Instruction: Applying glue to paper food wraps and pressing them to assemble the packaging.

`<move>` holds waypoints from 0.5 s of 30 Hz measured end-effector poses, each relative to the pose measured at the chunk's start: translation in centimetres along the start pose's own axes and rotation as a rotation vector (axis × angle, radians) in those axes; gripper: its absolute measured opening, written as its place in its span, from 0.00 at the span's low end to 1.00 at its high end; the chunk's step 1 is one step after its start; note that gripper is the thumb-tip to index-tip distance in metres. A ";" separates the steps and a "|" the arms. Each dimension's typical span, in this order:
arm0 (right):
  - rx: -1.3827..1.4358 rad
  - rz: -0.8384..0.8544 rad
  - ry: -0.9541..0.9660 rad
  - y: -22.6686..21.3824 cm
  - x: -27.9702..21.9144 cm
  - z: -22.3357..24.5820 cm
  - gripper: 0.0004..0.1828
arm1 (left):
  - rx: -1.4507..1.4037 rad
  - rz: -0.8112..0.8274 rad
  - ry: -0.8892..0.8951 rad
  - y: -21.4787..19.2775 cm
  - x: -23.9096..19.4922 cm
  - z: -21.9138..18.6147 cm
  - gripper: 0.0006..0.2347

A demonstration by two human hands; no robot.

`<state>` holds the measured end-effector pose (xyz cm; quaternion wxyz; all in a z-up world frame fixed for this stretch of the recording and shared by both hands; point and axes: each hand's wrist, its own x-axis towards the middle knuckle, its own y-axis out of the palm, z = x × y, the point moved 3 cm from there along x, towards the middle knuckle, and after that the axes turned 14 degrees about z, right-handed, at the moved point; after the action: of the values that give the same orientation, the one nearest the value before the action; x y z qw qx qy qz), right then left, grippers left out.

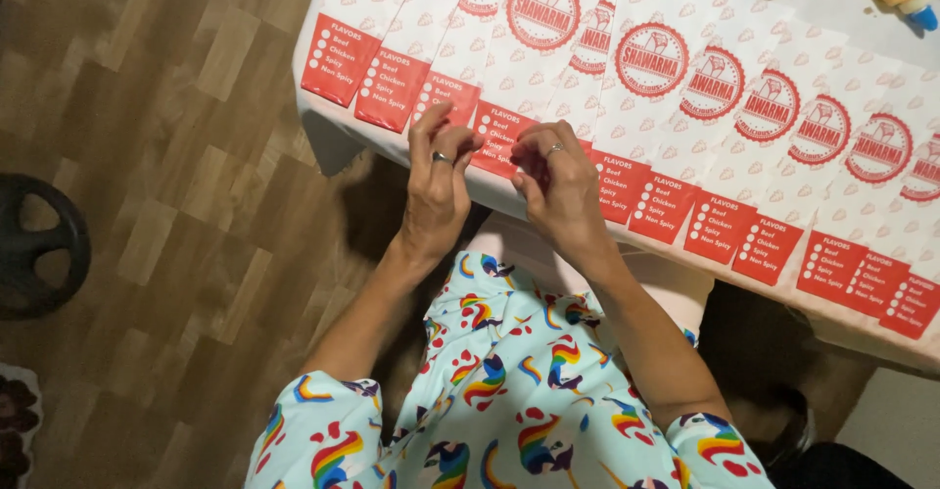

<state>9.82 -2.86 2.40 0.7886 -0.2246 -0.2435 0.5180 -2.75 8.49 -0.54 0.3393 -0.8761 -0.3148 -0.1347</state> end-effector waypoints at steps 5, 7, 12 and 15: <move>-0.034 -0.043 -0.024 -0.9 0.6 3.0 0.16 | -0.004 -0.025 0.128 -5.5 0.0 1.4 0.09; -0.020 -0.047 -0.090 0.1 1.4 4.2 0.14 | 0.038 0.027 0.162 -8.0 1.1 0.9 0.11; -0.037 -0.037 -0.231 4.4 3.3 3.6 0.13 | 0.085 0.220 0.250 -9.6 2.0 2.5 0.14; -0.172 -0.034 -0.256 5.8 3.3 2.3 0.14 | 0.073 0.267 0.297 -9.5 2.3 2.8 0.12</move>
<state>5.45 2.48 1.19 0.7376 -0.2192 -0.3893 0.5064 -7.02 16.90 3.33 0.4282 -0.8678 -0.1471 -0.2048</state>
